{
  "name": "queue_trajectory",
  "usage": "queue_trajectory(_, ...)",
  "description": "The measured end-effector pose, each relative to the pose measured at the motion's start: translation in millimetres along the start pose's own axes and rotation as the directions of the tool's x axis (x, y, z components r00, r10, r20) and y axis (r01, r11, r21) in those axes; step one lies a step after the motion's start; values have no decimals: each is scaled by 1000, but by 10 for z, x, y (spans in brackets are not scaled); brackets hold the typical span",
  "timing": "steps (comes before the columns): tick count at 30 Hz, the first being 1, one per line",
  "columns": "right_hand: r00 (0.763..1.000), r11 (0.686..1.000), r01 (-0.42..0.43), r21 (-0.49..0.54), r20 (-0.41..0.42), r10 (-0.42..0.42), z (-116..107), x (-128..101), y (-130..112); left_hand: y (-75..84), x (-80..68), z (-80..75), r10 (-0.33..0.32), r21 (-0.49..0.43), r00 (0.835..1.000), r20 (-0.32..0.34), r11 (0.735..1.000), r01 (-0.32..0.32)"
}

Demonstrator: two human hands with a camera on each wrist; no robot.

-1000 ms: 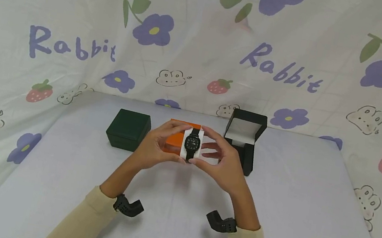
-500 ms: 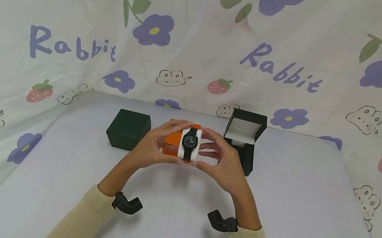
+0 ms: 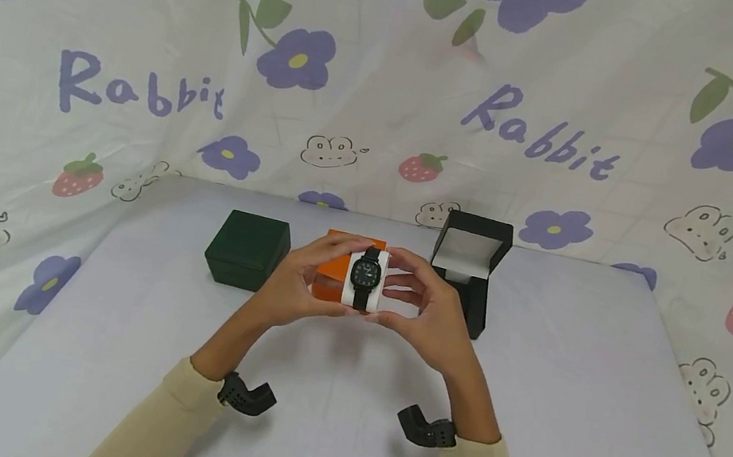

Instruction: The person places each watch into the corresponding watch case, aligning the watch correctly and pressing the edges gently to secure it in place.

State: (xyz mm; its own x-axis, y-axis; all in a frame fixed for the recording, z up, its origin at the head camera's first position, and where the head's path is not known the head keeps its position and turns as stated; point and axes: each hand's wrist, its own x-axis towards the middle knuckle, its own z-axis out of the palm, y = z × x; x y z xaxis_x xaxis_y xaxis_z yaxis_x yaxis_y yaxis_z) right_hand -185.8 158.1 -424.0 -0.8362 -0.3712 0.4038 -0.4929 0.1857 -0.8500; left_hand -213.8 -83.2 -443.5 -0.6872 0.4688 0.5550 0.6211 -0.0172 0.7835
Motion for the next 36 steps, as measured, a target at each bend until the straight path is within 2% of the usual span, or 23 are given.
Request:
queue_trajectory(12, 1000, 1000, 8, 7, 3, -8, 9, 4, 3, -1, -7, 3, 19, 27, 1000, -13, 999, -19)
queue_trajectory(21, 1000, 998, 18, -61, 18, -17, 9, 3, -10, -18, -5, -8, 12, 20, 1000, -25, 1000, -11)
queue_trajectory(25, 1000, 996, 28, -79, 16, -26, 5, 2, -19, -25, 4, -10, 33, 66, 999, -24, 997, -31)
queue_trajectory(31, 999, 998, 34, -51, 2, -34, -4, 3, 4, -30, 14, -5, 76, 125, 997, -17, 990, -73)
queue_trajectory(36, 999, 999, 40, -29, -3, -40, -3, 6, -8, -15, 9, 6, 63, 111, 998, -24, 992, -60)
